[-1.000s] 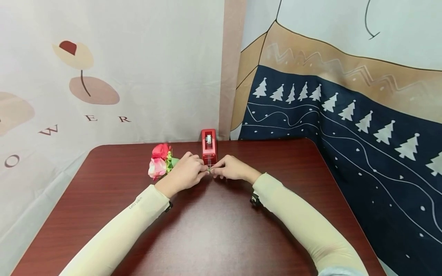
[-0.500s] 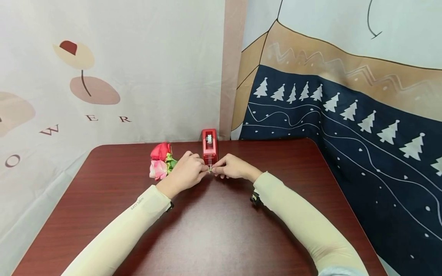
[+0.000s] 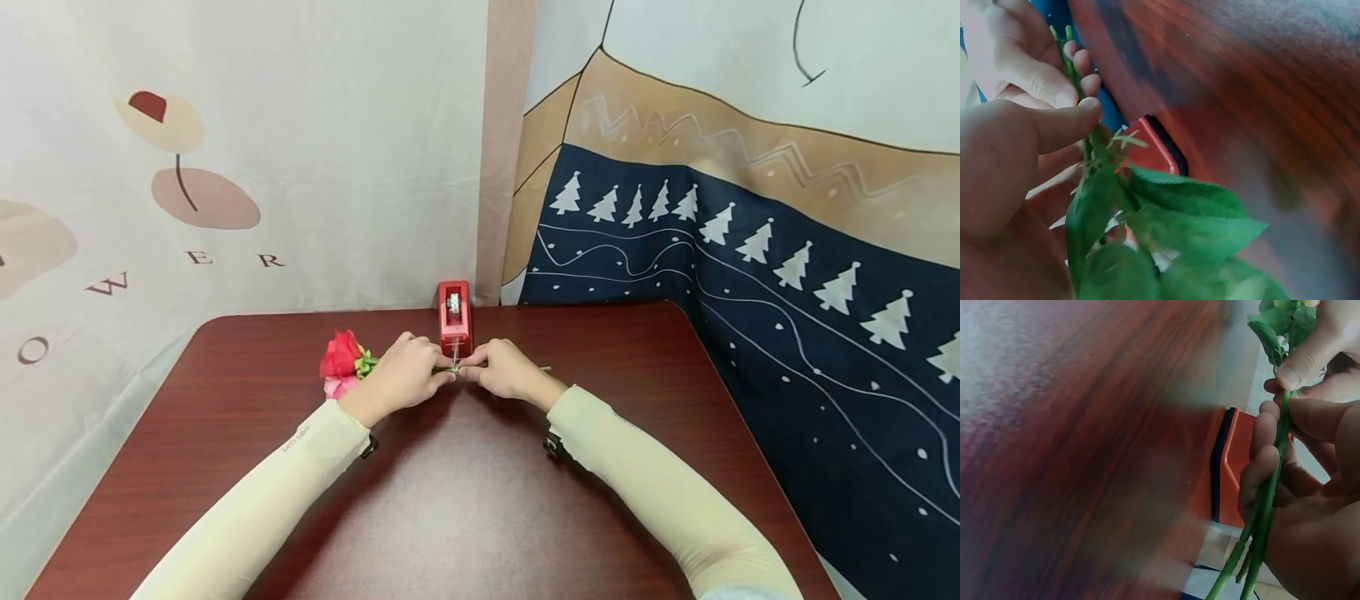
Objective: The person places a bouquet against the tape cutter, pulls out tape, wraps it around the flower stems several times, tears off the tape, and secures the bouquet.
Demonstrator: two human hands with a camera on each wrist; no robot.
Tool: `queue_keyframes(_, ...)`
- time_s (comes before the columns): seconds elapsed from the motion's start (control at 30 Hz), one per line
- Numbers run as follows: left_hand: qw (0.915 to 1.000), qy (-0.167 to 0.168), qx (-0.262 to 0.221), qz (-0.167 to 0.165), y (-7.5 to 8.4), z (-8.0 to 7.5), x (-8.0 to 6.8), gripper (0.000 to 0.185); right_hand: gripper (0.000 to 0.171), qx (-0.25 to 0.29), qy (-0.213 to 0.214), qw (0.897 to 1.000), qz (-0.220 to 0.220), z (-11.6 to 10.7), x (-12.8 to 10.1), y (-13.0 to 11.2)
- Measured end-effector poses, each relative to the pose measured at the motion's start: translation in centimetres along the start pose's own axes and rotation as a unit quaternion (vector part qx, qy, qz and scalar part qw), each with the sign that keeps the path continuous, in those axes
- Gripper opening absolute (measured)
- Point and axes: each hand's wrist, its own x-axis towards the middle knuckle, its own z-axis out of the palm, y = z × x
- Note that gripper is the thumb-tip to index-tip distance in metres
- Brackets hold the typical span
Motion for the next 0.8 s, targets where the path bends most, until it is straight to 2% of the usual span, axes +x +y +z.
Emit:
queue_keyframes(0.2, 0.9992, -0.03, -0.026, -0.004, -0.3, -0.6, 0.4, 0.016, 0.016, -0.052, 0.046, 0.997, -0.037, 0.5, -0.4, -0.2)
queue_keyframes(0.4, 0.9961, -0.067, -0.056, -0.004, -0.7, -1.0, 0.8, 0.017, 0.019, -0.064, 0.067, 0.994, -0.056, 0.6, -0.6, -0.3)
queue_keyframes(0.6, 0.9964, -0.063, -0.056, 0.002, -0.7, -0.6, 0.9, 0.016, 0.021, -0.07, 0.072, 0.993, -0.068, 0.6, -0.8, -0.3)
queue_keyframes(0.8, 0.9989, -0.044, -0.003, 0.016, -0.5, -0.3, 0.7, 0.015, 0.02, -0.076, 0.06, 0.993, -0.069, 0.4, -0.5, -0.1)
